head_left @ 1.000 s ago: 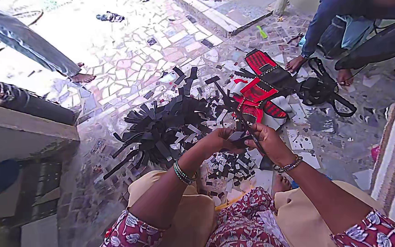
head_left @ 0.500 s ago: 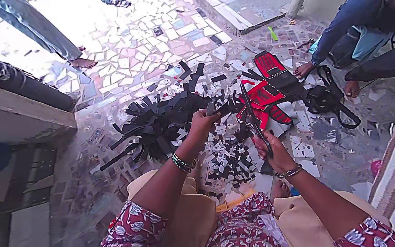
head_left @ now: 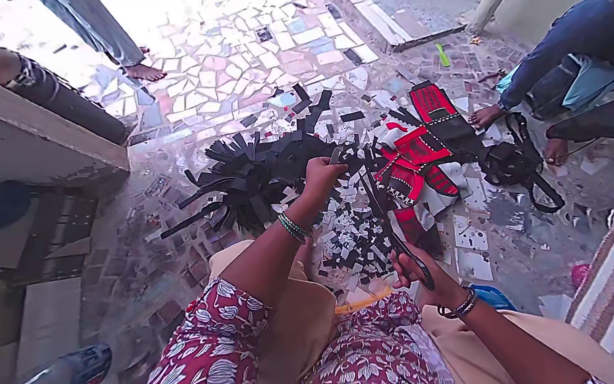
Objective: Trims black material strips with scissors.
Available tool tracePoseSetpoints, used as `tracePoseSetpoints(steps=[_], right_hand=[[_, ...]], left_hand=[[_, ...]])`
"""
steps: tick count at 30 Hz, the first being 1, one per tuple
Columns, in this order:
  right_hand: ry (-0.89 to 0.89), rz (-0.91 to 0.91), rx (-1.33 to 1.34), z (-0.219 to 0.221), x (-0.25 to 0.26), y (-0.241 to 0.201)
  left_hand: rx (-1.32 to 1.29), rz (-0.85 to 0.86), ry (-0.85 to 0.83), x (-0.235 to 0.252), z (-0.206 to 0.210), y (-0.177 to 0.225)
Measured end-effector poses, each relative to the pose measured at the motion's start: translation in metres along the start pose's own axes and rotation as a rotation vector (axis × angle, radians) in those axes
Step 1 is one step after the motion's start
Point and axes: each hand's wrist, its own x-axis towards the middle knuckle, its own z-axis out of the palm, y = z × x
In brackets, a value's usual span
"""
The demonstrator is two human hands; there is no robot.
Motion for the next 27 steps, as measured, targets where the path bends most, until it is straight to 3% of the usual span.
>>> tracePoseSetpoints(steps=[11, 27], right_hand=[[0.094, -0.045, 0.044, -0.012, -0.02, -0.001], [0.072, 0.001, -0.102, -0.008, -0.005, -0.007]], left_hand=[[-0.042, -0.137, -0.209, -0.029, 0.057, -0.013], [-0.045, -0.197, -0.237, -0.021, 0.043, -0.01]])
